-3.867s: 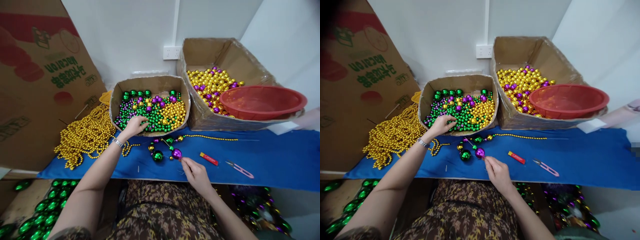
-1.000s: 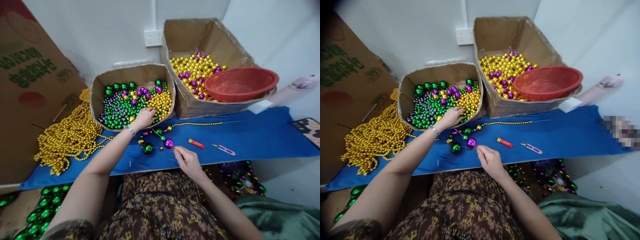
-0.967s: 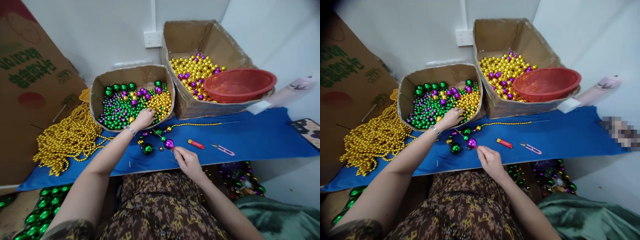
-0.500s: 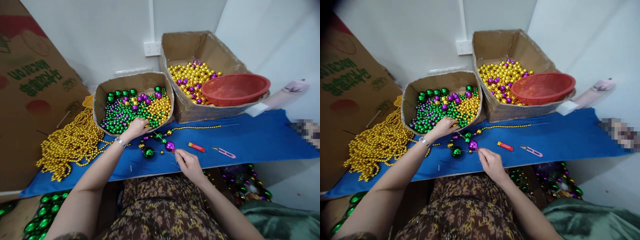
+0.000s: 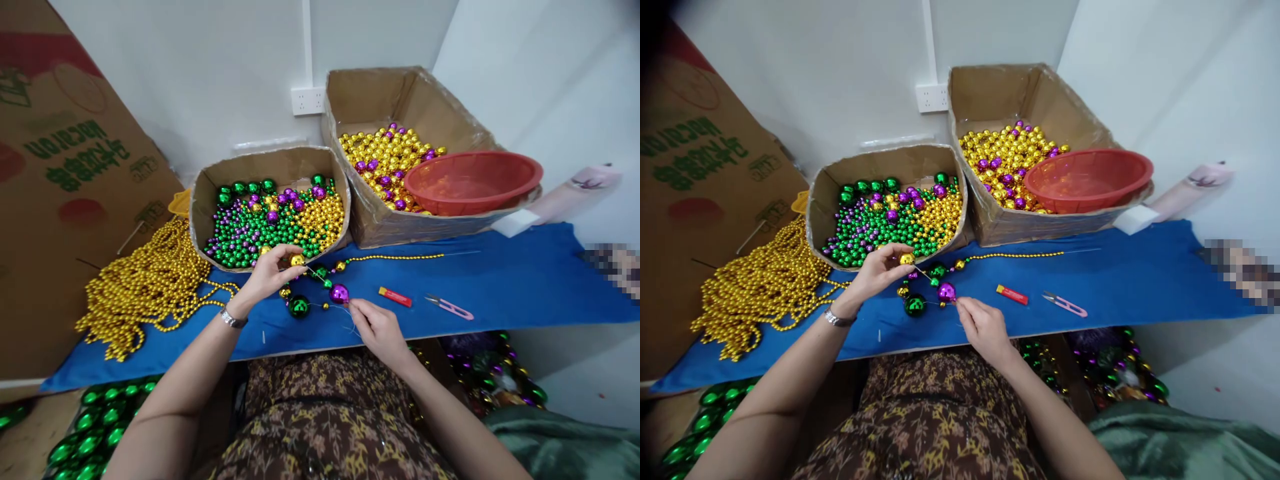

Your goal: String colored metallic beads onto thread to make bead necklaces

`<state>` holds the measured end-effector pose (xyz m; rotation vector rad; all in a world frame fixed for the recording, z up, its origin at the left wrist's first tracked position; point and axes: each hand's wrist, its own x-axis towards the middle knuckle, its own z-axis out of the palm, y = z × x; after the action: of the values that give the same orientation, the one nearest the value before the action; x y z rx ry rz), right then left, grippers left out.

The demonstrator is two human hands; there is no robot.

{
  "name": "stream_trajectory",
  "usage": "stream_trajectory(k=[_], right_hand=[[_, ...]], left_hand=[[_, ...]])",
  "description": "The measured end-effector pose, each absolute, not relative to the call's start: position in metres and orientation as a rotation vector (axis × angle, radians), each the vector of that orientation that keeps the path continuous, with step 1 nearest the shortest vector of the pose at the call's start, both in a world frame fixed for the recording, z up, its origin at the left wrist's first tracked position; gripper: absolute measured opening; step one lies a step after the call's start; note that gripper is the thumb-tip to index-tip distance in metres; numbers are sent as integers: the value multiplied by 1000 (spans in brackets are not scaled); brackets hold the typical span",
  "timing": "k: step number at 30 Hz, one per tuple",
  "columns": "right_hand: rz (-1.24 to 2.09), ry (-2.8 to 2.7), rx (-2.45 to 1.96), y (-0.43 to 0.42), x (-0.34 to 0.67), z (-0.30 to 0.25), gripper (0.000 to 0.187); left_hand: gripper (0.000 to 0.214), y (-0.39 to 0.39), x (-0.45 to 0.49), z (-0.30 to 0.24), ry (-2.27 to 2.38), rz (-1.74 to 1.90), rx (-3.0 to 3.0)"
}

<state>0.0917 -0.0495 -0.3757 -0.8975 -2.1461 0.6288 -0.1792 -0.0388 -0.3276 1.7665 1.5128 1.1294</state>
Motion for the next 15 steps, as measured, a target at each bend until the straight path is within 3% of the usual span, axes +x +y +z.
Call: stream_trajectory(k=[15], right_hand=[[434,-2241,-932,-49,91,-386,27]], left_hand=[[39,-50,-172,-325,1435,1183,2065]])
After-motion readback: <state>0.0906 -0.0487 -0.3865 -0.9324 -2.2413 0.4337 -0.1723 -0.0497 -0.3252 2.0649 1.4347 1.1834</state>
